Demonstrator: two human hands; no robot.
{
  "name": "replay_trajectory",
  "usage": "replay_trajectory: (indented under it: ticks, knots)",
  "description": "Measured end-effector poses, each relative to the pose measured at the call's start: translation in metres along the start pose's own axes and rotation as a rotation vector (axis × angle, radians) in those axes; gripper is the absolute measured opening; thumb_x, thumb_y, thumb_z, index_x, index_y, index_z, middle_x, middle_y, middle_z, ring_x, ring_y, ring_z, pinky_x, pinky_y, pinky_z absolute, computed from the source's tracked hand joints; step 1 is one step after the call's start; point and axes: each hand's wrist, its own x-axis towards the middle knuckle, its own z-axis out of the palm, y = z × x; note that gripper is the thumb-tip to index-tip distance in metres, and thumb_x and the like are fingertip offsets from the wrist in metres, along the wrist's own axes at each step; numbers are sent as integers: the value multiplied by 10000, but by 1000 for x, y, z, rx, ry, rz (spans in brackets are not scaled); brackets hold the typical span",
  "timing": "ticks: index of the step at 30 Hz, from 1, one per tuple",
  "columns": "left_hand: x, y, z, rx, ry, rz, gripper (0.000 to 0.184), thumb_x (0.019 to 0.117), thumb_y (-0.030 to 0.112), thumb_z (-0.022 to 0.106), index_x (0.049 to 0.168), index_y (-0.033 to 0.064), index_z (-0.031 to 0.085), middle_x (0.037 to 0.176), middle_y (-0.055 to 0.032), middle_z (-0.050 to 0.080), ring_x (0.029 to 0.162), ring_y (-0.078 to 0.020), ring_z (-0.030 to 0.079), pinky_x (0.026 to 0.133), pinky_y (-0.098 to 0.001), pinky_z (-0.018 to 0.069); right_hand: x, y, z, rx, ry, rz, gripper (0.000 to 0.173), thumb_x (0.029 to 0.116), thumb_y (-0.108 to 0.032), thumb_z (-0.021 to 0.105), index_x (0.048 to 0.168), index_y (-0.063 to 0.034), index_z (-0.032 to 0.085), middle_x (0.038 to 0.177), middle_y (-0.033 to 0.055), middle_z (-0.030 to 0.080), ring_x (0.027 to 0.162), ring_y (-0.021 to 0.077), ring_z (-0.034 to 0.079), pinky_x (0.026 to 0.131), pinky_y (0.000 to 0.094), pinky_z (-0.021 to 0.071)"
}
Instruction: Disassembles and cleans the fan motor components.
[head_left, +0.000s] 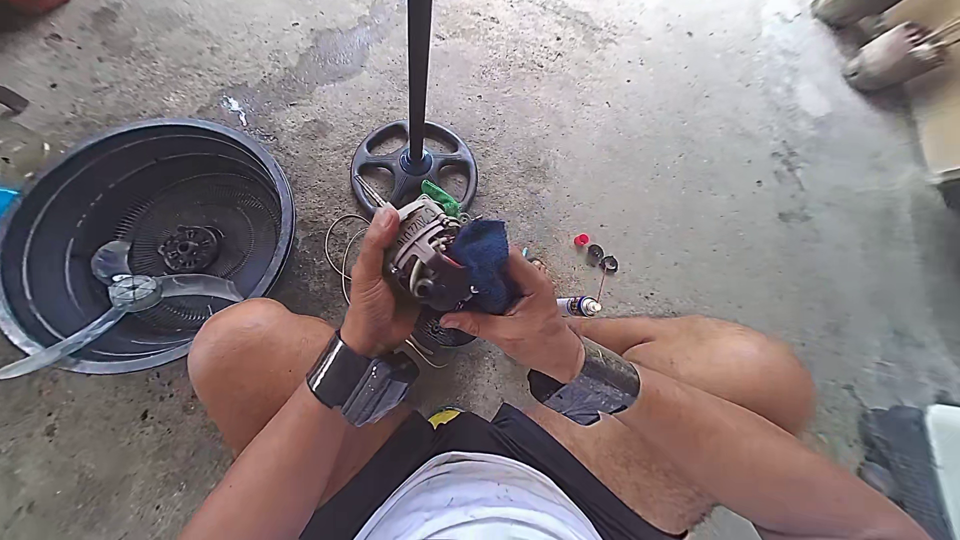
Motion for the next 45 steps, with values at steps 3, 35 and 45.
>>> replay_trajectory:
  ticks: [3, 35, 45]
  knots:
    - [3, 2, -8, -31, -39, 30, 385, 1044, 460, 486, 1199, 147, 650, 1068, -56, 691, 981, -153, 684, 827, -362, 595, 6, -6, -12, -76, -98, -40, 364, 879, -99, 803, 1203, 23, 690, 1240, 126, 670, 1165, 179, 647, 995, 350, 579]
    - [5, 16, -22, -150, -74, -33, 372, 1053, 406, 432, 1103, 128, 673, 973, -42, 697, 925, -125, 692, 795, -333, 601, -81, 217, -65, -822, -1301, 945, 639, 880, -520, 756, 1371, -130, 629, 1348, 208, 628, 1300, 411, 554, 1085, 708, 358]
    - [11, 22, -23, -374, 7, -106, 323, 946, 317, 650, 1116, 49, 712, 1013, -105, 737, 978, -156, 722, 879, -316, 596, -24, 326, -120, -1066, -532, 1010, 509, 985, -294, 620, 1487, -320, 544, 1491, 225, 501, 1353, 438, 497, 1034, 686, 403]
